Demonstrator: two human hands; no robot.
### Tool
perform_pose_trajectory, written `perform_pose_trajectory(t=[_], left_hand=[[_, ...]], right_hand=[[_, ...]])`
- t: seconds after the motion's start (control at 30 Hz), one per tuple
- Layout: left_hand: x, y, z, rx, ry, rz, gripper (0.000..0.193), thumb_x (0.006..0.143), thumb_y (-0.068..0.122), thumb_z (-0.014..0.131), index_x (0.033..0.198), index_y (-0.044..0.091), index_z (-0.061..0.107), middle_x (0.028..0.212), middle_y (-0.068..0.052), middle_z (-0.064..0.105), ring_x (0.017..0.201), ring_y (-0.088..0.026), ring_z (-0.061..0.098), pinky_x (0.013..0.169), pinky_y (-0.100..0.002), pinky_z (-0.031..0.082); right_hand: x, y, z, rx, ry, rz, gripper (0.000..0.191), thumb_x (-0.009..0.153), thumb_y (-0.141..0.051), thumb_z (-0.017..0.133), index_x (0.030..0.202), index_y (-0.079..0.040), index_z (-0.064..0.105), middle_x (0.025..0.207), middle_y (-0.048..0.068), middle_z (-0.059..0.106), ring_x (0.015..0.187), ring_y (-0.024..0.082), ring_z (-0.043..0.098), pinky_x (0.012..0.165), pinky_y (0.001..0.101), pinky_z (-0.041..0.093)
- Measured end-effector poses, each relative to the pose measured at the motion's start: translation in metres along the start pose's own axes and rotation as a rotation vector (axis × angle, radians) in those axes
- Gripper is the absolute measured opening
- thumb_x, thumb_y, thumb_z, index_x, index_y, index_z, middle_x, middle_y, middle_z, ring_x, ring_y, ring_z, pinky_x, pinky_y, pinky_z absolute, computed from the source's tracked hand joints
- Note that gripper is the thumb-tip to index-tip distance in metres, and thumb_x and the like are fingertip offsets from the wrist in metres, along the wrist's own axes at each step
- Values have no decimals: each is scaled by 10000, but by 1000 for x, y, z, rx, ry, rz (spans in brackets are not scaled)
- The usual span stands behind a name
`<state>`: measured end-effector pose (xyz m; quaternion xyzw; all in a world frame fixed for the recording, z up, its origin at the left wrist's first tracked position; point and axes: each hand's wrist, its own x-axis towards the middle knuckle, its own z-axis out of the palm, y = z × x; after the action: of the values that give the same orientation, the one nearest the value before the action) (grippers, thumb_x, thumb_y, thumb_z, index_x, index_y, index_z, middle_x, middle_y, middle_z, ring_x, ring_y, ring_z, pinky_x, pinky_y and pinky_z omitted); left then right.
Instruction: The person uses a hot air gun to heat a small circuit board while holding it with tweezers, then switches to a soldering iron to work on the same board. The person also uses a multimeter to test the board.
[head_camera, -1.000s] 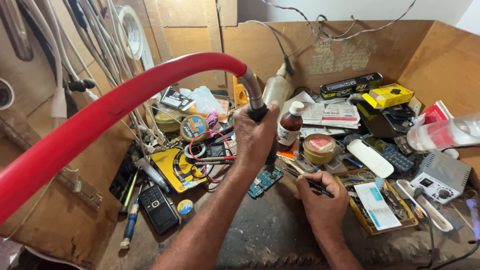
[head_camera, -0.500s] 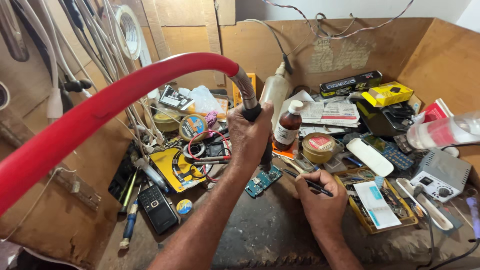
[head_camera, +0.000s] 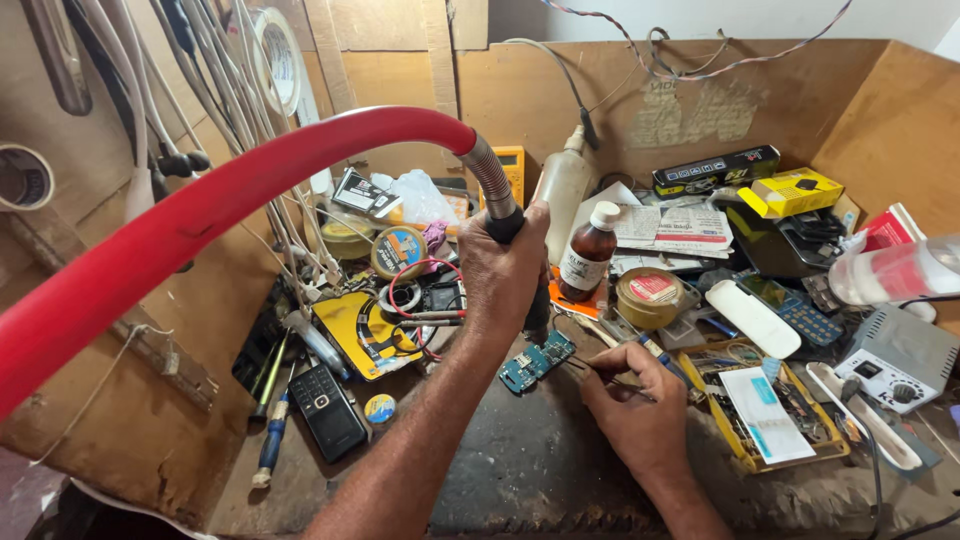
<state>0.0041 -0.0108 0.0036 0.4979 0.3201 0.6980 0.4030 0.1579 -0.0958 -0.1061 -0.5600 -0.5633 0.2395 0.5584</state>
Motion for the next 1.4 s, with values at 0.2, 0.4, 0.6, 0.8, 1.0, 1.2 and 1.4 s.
perform_pose_trajectory(t=[0.2, 0.4, 0.6, 0.8, 1.0, 1.2, 1.4], left_hand=[[-2, 0, -1, 16, -6, 7, 346, 941, 207, 681, 648, 53, 584, 503, -1, 568, 427, -71, 549, 422, -273, 448], [-3, 2, -2, 33, 1, -8, 344, 938, 206, 679, 645, 55, 578, 501, -2, 571, 425, -75, 555, 423, -273, 455], [-6, 2, -1, 4, 1, -10, 340, 939, 206, 680, 649, 55, 588, 508, 1, 566, 424, -78, 555, 419, -273, 455], [-5, 3, -1, 18, 0, -8, 365, 943, 212, 679, 630, 53, 581, 502, -2, 564, 419, -77, 551, 417, -275, 454], [-6, 3, 1, 39, 17, -17, 363, 941, 215, 683, 631, 57, 576, 507, 5, 563, 427, -69, 542, 419, -273, 453], [-5, 0, 1, -5, -3, -12, 363, 938, 214, 682, 629, 57, 578, 497, -3, 565, 415, -79, 551, 416, -275, 459], [-6, 0, -2, 37, 5, -7, 354, 937, 213, 679, 633, 55, 588, 499, 2, 562, 422, -75, 556, 413, -272, 459]], right_hand=[[1, -8, 1, -58, -15, -57, 105, 780, -40, 760, 874, -17, 720, 802, 14, 737, 735, 57, 676, 637, 241, 566], [2, -10, 1, -96, -23, -57, 115, 779, -52, 759, 886, -23, 727, 811, 20, 757, 718, 60, 704, 627, 236, 574], [1, -7, 1, -1, -31, -2, 108, 789, -43, 760, 882, -7, 719, 812, 24, 736, 721, 61, 667, 631, 231, 562], [2, -5, 1, -14, -21, -38, 104, 794, -47, 758, 883, -14, 714, 808, 14, 726, 745, 45, 654, 637, 228, 554], [2, -9, 1, -93, -2, -113, 128, 774, -62, 761, 889, -26, 717, 797, 3, 745, 729, 56, 695, 636, 238, 555], [1, -10, 0, -117, -6, -63, 110, 780, -64, 760, 876, -30, 717, 792, 6, 749, 724, 63, 697, 625, 245, 558], [2, -4, 0, -24, -35, -80, 100, 781, -17, 748, 850, -6, 677, 839, 29, 709, 805, 66, 680, 696, 236, 612]])
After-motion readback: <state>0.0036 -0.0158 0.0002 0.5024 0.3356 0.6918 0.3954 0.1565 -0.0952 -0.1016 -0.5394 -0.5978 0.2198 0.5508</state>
